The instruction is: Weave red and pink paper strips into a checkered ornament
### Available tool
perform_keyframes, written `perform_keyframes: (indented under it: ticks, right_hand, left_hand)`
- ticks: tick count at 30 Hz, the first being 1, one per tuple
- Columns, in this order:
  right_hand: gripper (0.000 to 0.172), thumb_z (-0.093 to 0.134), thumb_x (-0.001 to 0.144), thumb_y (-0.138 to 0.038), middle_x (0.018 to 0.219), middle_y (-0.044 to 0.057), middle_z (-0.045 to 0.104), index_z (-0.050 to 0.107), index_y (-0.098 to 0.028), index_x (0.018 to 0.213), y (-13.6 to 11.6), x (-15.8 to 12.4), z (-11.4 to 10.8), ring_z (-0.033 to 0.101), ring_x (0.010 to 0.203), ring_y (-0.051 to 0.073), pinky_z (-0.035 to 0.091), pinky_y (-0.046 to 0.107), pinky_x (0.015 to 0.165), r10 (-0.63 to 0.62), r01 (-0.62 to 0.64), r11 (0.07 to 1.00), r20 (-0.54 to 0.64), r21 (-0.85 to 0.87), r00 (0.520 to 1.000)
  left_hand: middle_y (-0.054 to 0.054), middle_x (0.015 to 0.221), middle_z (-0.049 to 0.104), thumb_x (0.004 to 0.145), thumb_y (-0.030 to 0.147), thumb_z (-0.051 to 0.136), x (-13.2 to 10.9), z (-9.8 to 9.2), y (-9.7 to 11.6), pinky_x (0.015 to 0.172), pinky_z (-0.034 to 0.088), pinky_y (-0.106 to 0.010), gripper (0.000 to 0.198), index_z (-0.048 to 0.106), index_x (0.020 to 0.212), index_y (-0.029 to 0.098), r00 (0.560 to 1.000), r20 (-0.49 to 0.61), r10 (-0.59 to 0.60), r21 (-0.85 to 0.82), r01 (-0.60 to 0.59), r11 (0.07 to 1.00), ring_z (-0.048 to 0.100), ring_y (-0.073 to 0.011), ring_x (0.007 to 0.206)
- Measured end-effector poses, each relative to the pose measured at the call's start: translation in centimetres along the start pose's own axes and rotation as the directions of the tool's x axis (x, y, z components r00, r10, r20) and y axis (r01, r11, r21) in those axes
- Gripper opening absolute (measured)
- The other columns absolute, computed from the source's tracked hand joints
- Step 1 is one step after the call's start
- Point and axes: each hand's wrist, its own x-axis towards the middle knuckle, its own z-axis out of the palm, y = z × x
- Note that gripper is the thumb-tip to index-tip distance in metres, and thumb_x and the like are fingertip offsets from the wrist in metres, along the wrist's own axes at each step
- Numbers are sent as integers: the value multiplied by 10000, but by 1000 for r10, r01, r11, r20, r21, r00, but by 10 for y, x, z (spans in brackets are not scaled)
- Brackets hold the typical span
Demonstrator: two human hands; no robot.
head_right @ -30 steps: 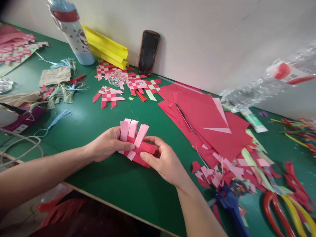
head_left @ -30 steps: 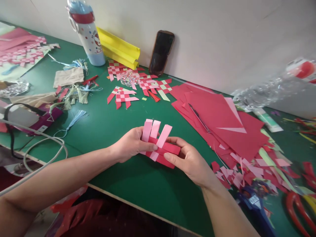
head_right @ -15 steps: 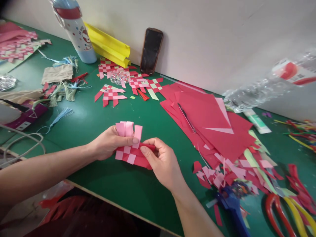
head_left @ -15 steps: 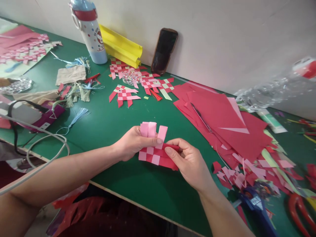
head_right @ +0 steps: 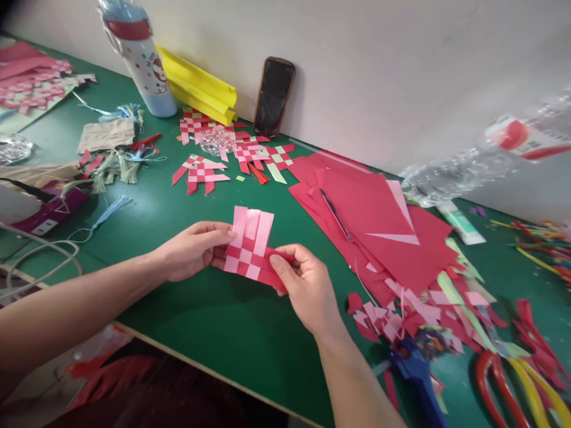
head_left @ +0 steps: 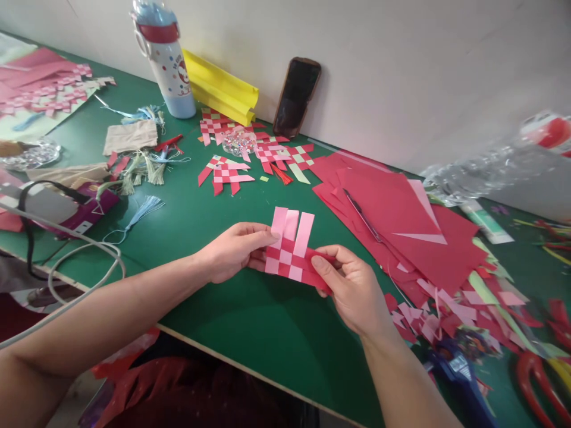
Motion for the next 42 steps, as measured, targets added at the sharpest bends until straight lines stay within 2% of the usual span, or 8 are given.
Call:
perform_keyframes:
  ticks: [5, 8, 11, 14, 20, 24, 29, 42]
  right_hand:
    - [323, 692, 805, -518, 578, -46, 573, 633, -202, 841, 0, 2, -1, 489, 469, 84, 412, 212, 449, 3, -3, 1000, -2, -23, 1000]
    - [368, 688, 796, -549, 742, 6, 661, 643, -209, 929, -1, 3, -3, 614, 652, 140, 497, 249, 579, -4, 1, 999, 72, 40, 997]
    - [575, 729, 734, -586, 1054, 86, 696, 584, -219, 1151, -2, 3, -3, 662, 965, 232, 541, 331, 785, 2, -44, 975, 191, 216, 982]
    - [741, 805, 658, -544, 1142, 102, 670, 511, -220, 1256, -2, 2, -2, 661, 964, 230, 540, 343, 800, 50, -109, 969, 256, 223, 965]
    - [314, 736, 769, -475, 759, -15, 619, 648, -207, 909, -2, -1, 3, 526, 650, 120, 454, 247, 604, -8, 17, 997, 118, -72, 993]
    - [257, 695, 811, -459, 707, -20, 575, 667, -204, 808, 2, -1, 2, 464, 617, 114, 412, 246, 571, -78, 82, 986, 31, -146, 996]
    - [217, 705, 815, -428, 678, -34, 562, 647, -219, 820, 9, 1, -2, 460, 596, 108, 392, 239, 548, -95, 94, 994, 22, 53, 995]
    - [247, 716, 798, -448, 669, -38, 529, 616, -225, 825, 11, 2, 2, 428, 575, 108, 366, 237, 519, -52, 48, 987, 24, 156, 998]
  left_hand:
    - [-66, 867, 714, 784, 389, 740, 0, -1, -3, 683, 546, -253, 307, 698, 919, 116, 996, 86, 24, 87, -31, 996, 653, -116, 693]
    - [-53, 801, 693, 798, 363, 706, -2, 1, -4, 613, 500, -224, 278, 698, 901, 105, 995, 94, 23, 186, -40, 982, 610, -101, 633]
    - [-15, 719, 638, 818, 337, 648, -6, 4, -4, 564, 424, -201, 235, 688, 864, 109, 987, 158, -14, 349, -42, 936, 533, -82, 587]
    - [40, 604, 511, 827, 330, 599, -9, 8, -6, 497, 313, -190, 217, 633, 737, 135, 977, 208, -43, 544, -79, 835, 407, -66, 532]
    - [65, 554, 336, 843, 306, 537, -11, 13, -14, 463, 242, -195, 285, 488, 599, 166, 975, 216, 55, 739, -200, 644, 286, -71, 525]
    - [57, 598, 433, 851, 330, 570, -13, 12, -15, 491, 285, -194, 193, 591, 755, 164, 968, 238, 84, 689, -229, 688, 345, -76, 546]
    - [-3, 757, 599, 888, 368, 572, -15, 10, -11, 563, 372, -215, 361, 544, 1179, 155, 963, 244, 110, 426, -209, 880, 459, -102, 605]
    - [-9, 836, 607, 896, 290, 619, -13, 10, -14, 669, 422, -214, 170, 563, 999, 168, 930, 301, 212, 235, -288, 928, 524, -93, 703]
